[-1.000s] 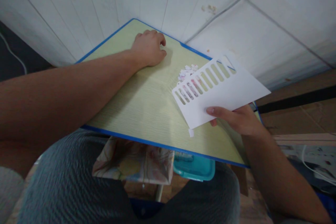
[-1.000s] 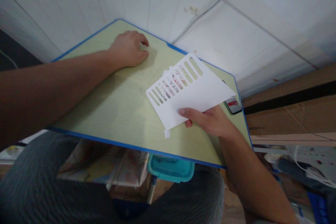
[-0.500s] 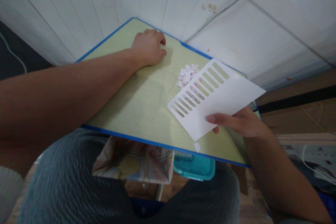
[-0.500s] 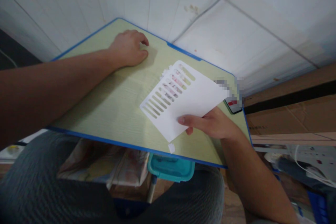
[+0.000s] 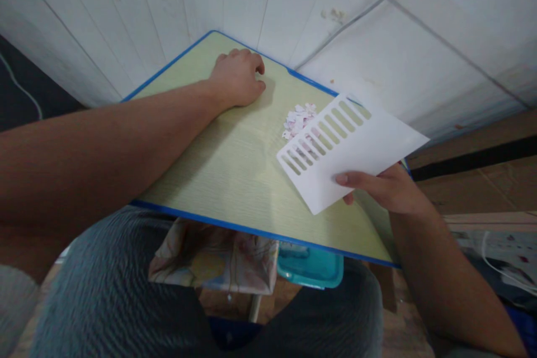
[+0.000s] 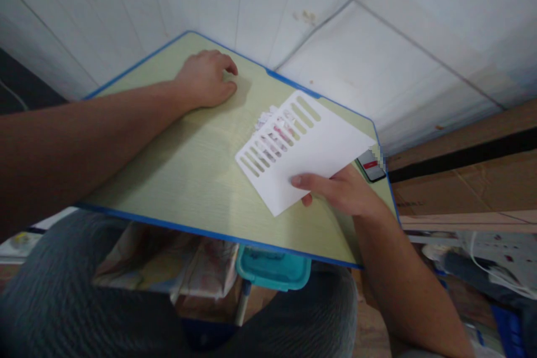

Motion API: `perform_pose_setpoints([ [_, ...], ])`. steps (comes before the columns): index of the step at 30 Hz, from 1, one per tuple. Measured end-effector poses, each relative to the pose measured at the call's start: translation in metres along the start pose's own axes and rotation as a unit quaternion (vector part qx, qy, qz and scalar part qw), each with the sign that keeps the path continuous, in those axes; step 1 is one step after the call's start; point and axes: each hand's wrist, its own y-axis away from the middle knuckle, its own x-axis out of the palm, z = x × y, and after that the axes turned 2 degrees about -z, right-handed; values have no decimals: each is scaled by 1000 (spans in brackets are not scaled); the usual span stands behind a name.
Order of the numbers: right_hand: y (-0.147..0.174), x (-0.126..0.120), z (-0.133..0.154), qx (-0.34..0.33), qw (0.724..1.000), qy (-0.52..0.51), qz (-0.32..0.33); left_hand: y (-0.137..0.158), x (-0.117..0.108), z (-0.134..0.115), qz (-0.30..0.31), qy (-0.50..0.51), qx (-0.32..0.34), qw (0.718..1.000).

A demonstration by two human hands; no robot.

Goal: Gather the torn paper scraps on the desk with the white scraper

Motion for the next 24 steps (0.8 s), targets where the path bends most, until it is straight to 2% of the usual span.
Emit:
perform_pose_setpoints([
  [3, -4, -7, -5, -56, 989, 59, -126, -3, 3, 3, -11, 11, 5, 1000],
  [5, -8, -12, -8, -88, 968, 92, -217, -5, 5, 6, -14, 20, 7, 1000],
  [7, -11, -16, -11, -100, 949, 96, -282, -7, 7, 10, -9, 22, 5, 1000],
  [12, -11, -4, -21, -59, 934, 32, -351, -3, 11, 17, -8, 6, 7, 1000],
  [15, -6, 16, -32, -15, 921, -29, -388, 1, 10, 16, -1, -25, 12, 1000],
  [18, -1, 38, -42, 60, 900, -97, -420, 10, 5, 9, 8, -79, 30, 996],
  [24, 2, 67, -47, 65, 884, -121, -447, 56, -8, -1, 16, -115, 0, 993],
])
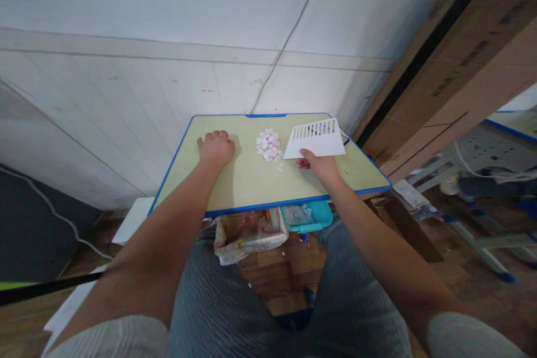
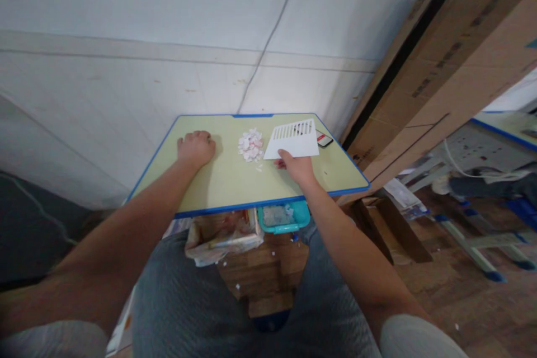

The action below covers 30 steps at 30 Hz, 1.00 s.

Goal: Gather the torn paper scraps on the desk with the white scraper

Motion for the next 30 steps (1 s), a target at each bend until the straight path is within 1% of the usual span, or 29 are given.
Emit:
perform_pose_setpoints([
  [5, 7, 9, 3, -3, 1000, -10, -5, 44, -4, 8, 31, 17, 29, 999],
  [7, 7, 10, 4, 4, 1000, -10, -4, 58, -6, 10, 47, 18, 23, 998],
  [11, 8, 11, 3, 25, 1000, -6, 16, 77, -15, 11, 80, 16, 7, 997],
  [14, 7, 12, 2, 36, 999, -9, 39, 83, -20, 12, 94, 8, 4, 996],
  [18, 4, 15, -2, 35, 998, -24, 47, 82, -18, 16, 82, -7, 2, 997],
  [22, 2, 17, -4, 29, 998, -37, 30, 74, -14, 20, 68, -4, -5, 998],
  [27, -9, 13, 9, 7, 999, -48, 13, 45, -18, 20, 102, -1, -30, 994],
  [30, -24, 8, 21, -7, 999, -46, 19, 21, -19, 20, 95, -14, -32, 995],
])
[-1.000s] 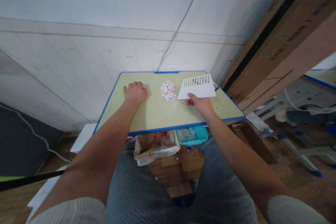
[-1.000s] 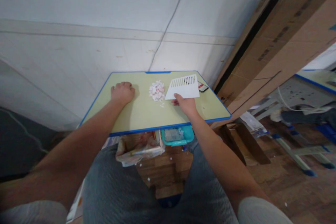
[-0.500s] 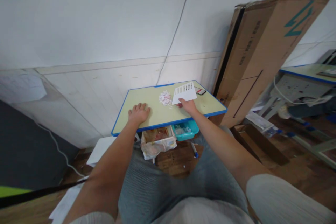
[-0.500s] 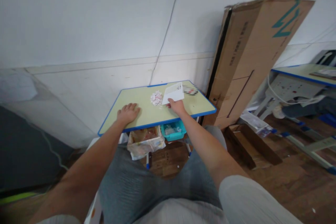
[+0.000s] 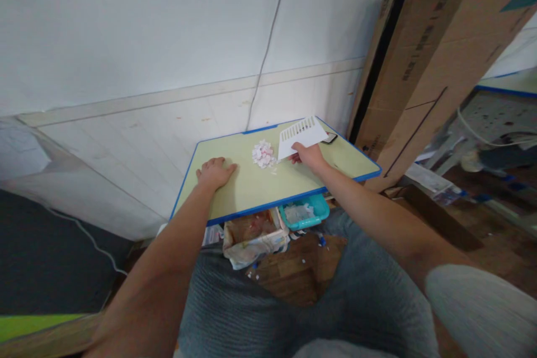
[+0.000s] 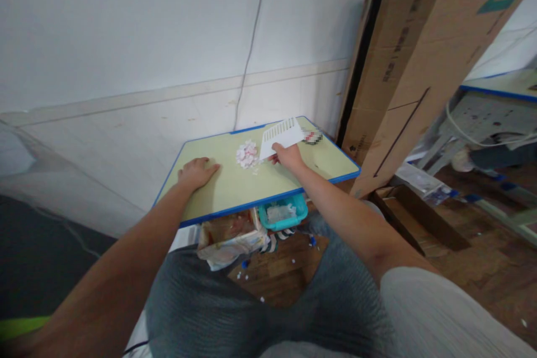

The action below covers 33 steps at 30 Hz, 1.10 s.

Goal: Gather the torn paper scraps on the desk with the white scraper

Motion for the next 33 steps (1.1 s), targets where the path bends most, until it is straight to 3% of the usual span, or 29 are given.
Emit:
perform_pose_setpoints([
  [6, -25, -2, 16, -32, 998, 29, 56, -47, 0, -2, -50, 6, 32, 998],
  [13, -36, -9, 10, -51, 975, 97, 191, -98, 15, -8, -110, 35, 87, 990],
  [16, -45, -13, 7, -100, 955, 119, 252, -110, 26, -7, -122, 53, 122, 984],
  [23, -41, -31, 11, -134, 940, 151, 276, -114, 46, 7, -137, 95, 174, 971],
  [29, -32, -40, 9, -183, 931, 223, 225, -111, 41, 10, -120, 120, 178, 969],
  [33, -28, -40, 10, -176, 916, 265, 244, -110, 38, 8, -112, 118, 175, 971],
])
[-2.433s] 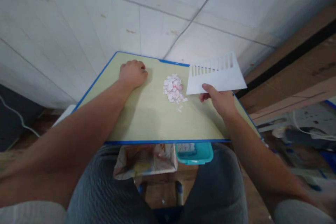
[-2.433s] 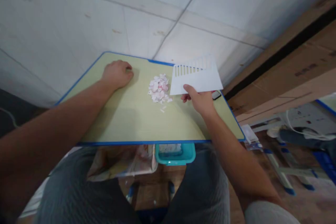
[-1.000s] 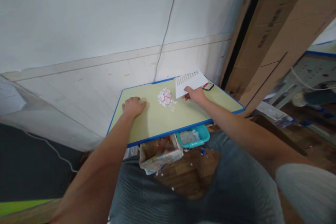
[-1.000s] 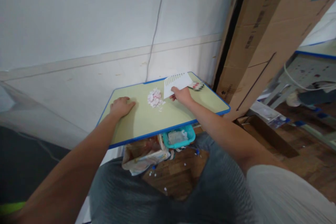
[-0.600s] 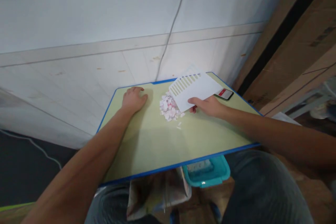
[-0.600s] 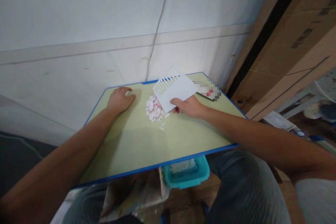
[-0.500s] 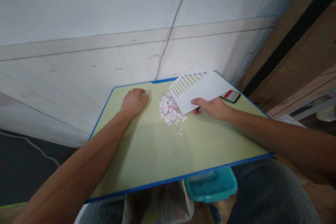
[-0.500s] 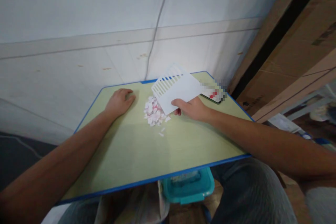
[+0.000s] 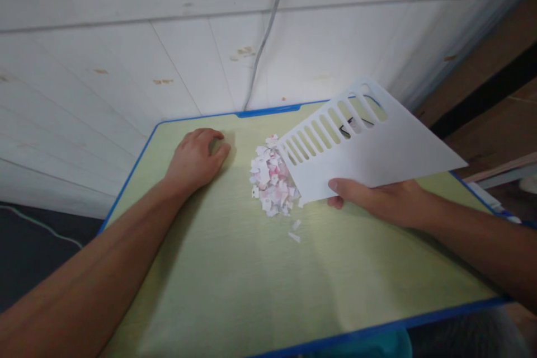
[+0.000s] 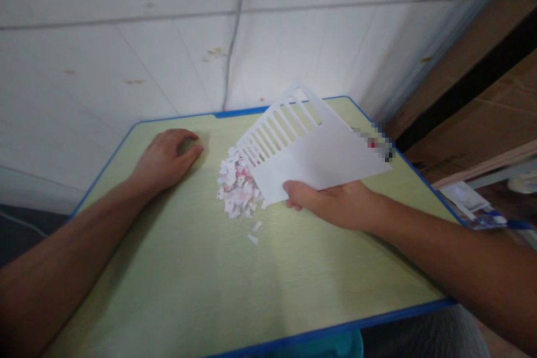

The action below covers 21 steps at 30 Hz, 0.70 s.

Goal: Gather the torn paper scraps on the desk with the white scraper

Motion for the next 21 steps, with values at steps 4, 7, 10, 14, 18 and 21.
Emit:
perform_pose_setpoints([
  [4, 3, -1, 6, 14, 1000, 14, 11, -1, -1, -3, 8, -2, 0, 1000],
  [7, 5, 0, 6, 17, 999, -9, 29, -3, -2, -3, 14, -5, -3, 1000],
  [10, 8, 0, 3, 10, 998, -35, 55, -3, -1, -3, 16, -3, -3, 1000],
  [14, 8, -5, 6, 18, 997, -64, 41, -4, 1, -2, 11, 9, -6, 1000],
  [18, 5, -11, 15, 28, 995, -66, 64, -6, 5, 1, 6, 19, -12, 1000],
  [21, 5, -13, 19, 23, 992, -82, 93, -7, 6, 1, 11, 16, -12, 1000],
])
